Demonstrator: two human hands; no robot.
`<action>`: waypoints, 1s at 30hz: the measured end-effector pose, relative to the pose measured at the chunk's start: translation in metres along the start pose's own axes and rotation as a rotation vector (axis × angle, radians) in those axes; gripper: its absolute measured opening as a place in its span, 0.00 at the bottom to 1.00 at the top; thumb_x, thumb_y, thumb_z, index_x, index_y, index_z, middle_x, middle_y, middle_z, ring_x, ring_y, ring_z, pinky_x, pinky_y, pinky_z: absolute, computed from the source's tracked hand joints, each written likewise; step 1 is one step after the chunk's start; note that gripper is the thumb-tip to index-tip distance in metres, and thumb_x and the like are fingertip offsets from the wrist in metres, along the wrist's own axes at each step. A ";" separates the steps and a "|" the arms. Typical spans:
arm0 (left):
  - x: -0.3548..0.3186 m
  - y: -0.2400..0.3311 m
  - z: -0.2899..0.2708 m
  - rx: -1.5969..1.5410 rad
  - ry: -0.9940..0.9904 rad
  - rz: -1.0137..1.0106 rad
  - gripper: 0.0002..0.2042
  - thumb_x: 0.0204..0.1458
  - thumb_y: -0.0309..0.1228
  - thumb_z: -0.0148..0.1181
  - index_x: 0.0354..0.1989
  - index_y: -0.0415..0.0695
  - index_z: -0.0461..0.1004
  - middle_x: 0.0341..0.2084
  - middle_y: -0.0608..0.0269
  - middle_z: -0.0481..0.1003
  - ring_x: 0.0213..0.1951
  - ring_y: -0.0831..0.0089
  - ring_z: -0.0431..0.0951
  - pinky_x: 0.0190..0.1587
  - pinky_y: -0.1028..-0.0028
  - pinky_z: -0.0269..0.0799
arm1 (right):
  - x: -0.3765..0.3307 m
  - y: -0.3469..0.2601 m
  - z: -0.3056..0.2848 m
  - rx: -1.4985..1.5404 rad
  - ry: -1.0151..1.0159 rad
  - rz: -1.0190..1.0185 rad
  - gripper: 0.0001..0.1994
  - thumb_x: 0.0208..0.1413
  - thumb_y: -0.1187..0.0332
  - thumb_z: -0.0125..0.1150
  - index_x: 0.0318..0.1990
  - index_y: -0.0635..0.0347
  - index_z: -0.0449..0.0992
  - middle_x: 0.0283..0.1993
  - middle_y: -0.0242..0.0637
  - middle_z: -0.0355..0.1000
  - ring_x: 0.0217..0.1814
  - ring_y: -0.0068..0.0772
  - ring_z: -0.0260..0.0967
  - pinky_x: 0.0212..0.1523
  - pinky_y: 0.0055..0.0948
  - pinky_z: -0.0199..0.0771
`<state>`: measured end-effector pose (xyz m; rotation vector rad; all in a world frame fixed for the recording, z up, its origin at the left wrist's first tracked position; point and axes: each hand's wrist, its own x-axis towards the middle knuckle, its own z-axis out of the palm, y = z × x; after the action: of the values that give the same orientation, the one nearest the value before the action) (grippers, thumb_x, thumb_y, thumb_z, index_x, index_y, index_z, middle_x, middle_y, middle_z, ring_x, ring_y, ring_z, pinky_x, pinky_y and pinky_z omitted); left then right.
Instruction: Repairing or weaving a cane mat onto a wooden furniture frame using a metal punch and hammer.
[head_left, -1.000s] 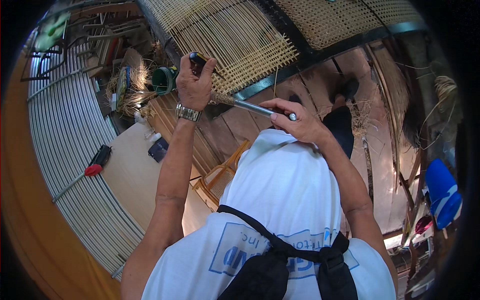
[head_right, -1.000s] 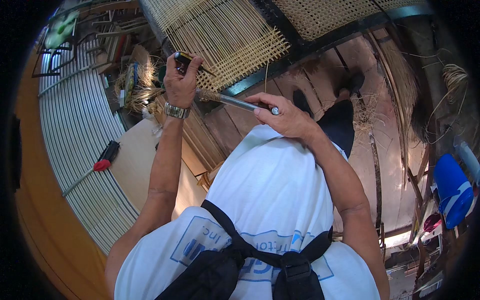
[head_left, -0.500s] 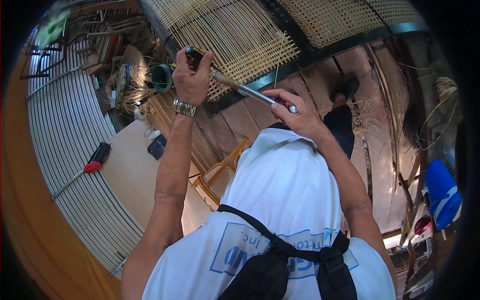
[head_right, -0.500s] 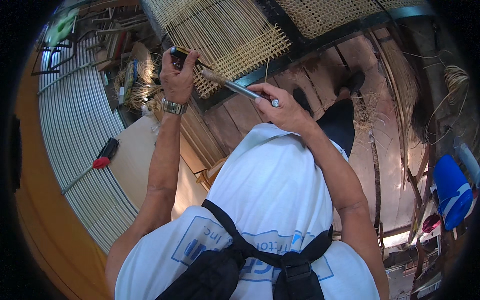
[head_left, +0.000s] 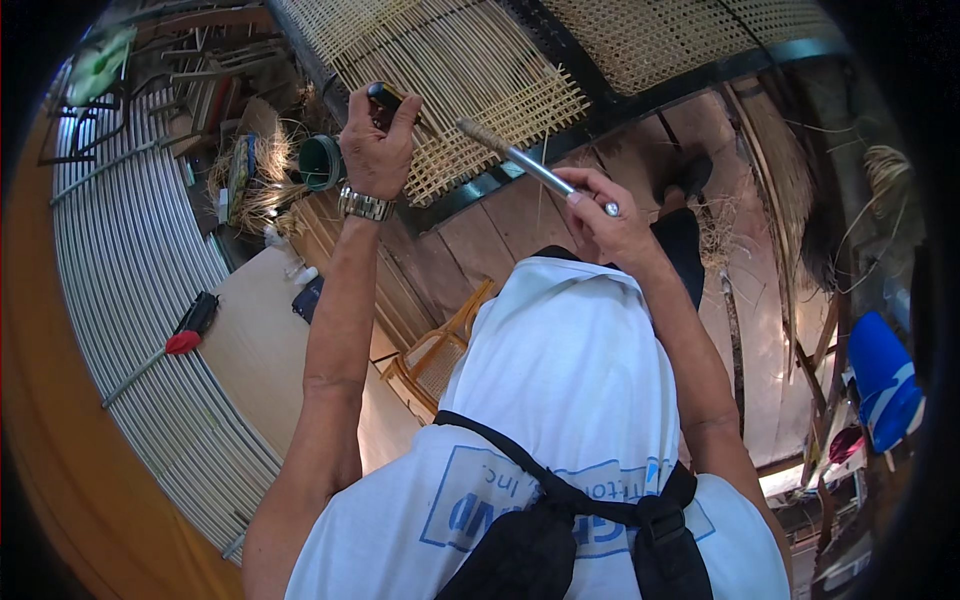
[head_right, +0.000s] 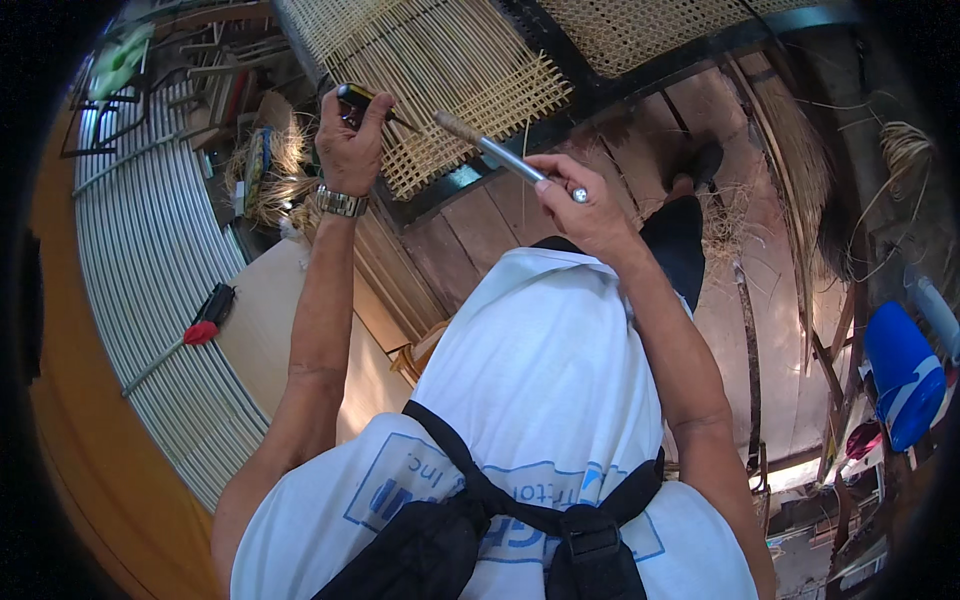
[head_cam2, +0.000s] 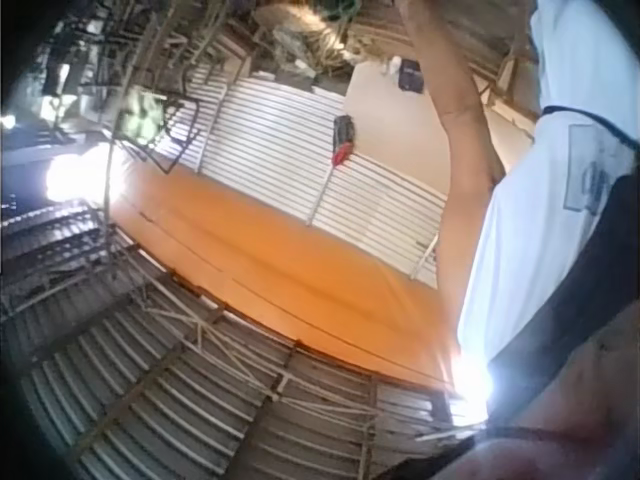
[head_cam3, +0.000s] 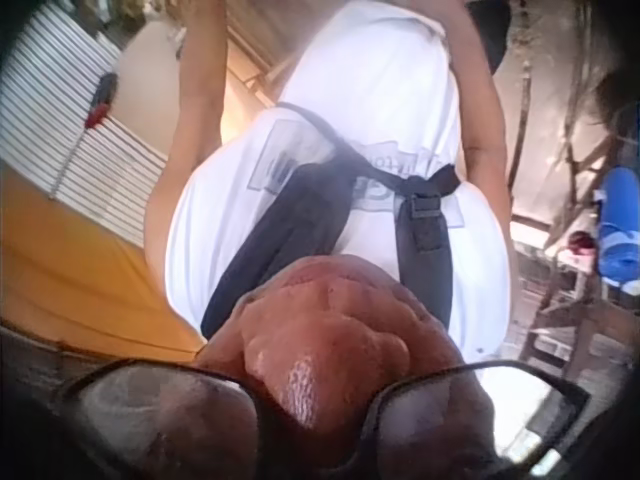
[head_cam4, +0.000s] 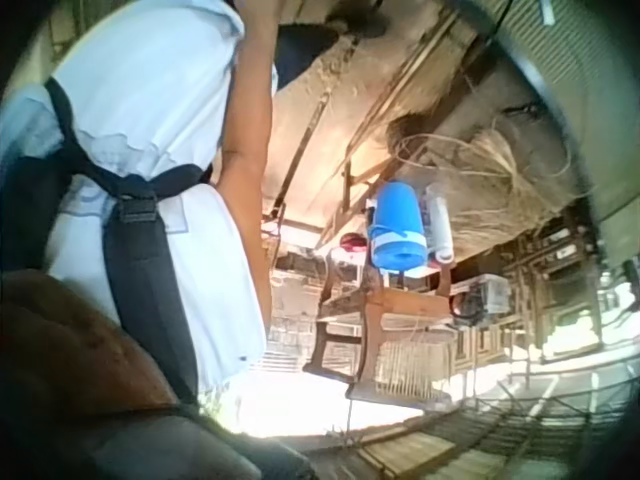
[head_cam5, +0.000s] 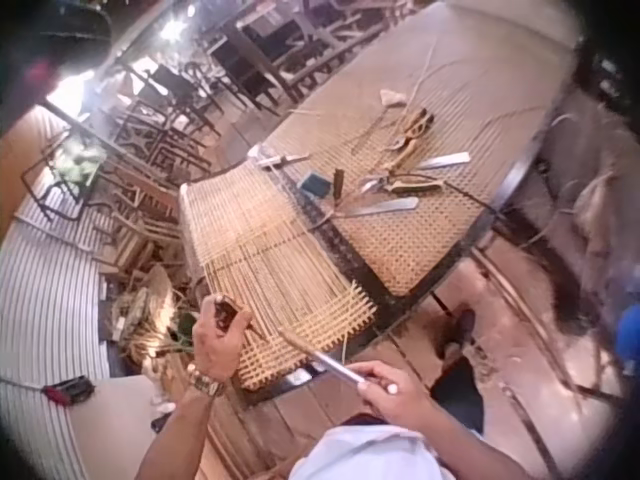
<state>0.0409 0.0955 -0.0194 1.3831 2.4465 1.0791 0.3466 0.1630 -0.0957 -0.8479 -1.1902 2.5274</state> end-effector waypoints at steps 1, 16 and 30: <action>0.001 0.004 0.000 0.084 -0.041 -0.011 0.17 0.57 0.39 0.73 0.45 0.41 0.74 0.27 0.63 0.80 0.28 0.74 0.79 0.31 0.71 0.75 | 0.003 0.001 -0.002 -0.022 0.051 -0.023 0.17 0.68 0.70 0.55 0.63 0.63 0.73 0.33 0.25 0.69 0.29 0.11 0.61 0.23 0.15 0.58; 0.017 0.011 0.017 0.074 -0.101 -0.019 0.18 0.56 0.42 0.73 0.42 0.41 0.74 0.26 0.63 0.79 0.29 0.73 0.79 0.31 0.69 0.75 | 0.015 -0.004 -0.021 0.064 0.120 0.023 0.18 0.70 0.68 0.54 0.65 0.62 0.71 0.33 0.24 0.67 0.26 0.07 0.54 0.24 0.11 0.55; 0.064 -0.005 0.037 0.231 -0.267 -0.032 0.22 0.56 0.49 0.70 0.41 0.39 0.76 0.26 0.56 0.83 0.29 0.65 0.84 0.32 0.64 0.78 | 0.036 -0.006 -0.028 0.074 -0.146 0.073 0.16 0.69 0.68 0.56 0.62 0.59 0.74 0.32 0.23 0.67 0.25 0.08 0.56 0.24 0.11 0.53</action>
<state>0.0173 0.1637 -0.0355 1.4374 2.4415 0.5744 0.3334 0.2000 -0.1196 -0.7122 -1.1173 2.7146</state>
